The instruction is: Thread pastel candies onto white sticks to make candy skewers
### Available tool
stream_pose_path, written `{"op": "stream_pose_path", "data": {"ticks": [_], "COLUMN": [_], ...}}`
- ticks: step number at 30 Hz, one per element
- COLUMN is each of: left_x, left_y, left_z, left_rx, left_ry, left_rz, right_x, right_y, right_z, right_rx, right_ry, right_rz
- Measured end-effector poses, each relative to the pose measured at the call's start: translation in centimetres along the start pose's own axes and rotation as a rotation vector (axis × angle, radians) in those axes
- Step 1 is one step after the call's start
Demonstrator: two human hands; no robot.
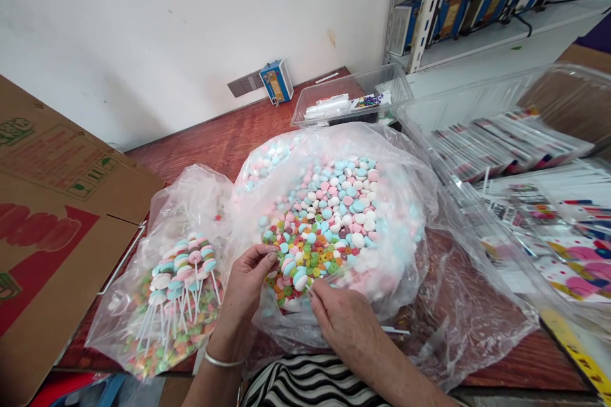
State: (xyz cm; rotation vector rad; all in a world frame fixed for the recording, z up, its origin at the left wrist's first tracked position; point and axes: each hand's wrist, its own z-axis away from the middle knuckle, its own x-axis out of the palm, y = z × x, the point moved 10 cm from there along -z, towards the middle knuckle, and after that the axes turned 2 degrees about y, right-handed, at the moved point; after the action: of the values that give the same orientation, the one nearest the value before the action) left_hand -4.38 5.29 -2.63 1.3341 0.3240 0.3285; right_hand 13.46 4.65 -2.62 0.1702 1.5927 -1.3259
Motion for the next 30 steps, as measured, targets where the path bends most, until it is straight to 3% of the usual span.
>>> {"op": "stream_pose_path", "data": {"ticks": [7,11,15,19,25,30], "left_x": [1.7,3.0,6.1,8.9,12.2,13.5], "left_y": [-0.7,-0.8,0.3,1.6,0.4,-0.5], "left_z": [1.0,1.1,1.5,2.0,2.3,2.6], "left_rx": [-0.070,-0.145,-0.197,-0.170,-0.221,-0.179], "left_ry": [-0.027,-0.008,-0.125,-0.209,-0.189,-0.163], "left_rz": [0.202,0.408,0.634,0.746,0.745,0.601], "right_x": [0.2,-0.2,-1.3,-1.9,-2.6,-2.6], "right_y": [0.8,0.3,-0.5,0.5,2.1,2.6], "right_z": [0.1,0.2,0.4,0.3,0.3,0.1], "right_rx": [0.052,0.001,-0.078,-0.043,0.006,0.017], "right_ry": [0.020,0.078,0.154,0.187,0.224,0.246], "right_rz": [-0.145,-0.240,-0.273,-0.251,-0.192,-0.228]}}
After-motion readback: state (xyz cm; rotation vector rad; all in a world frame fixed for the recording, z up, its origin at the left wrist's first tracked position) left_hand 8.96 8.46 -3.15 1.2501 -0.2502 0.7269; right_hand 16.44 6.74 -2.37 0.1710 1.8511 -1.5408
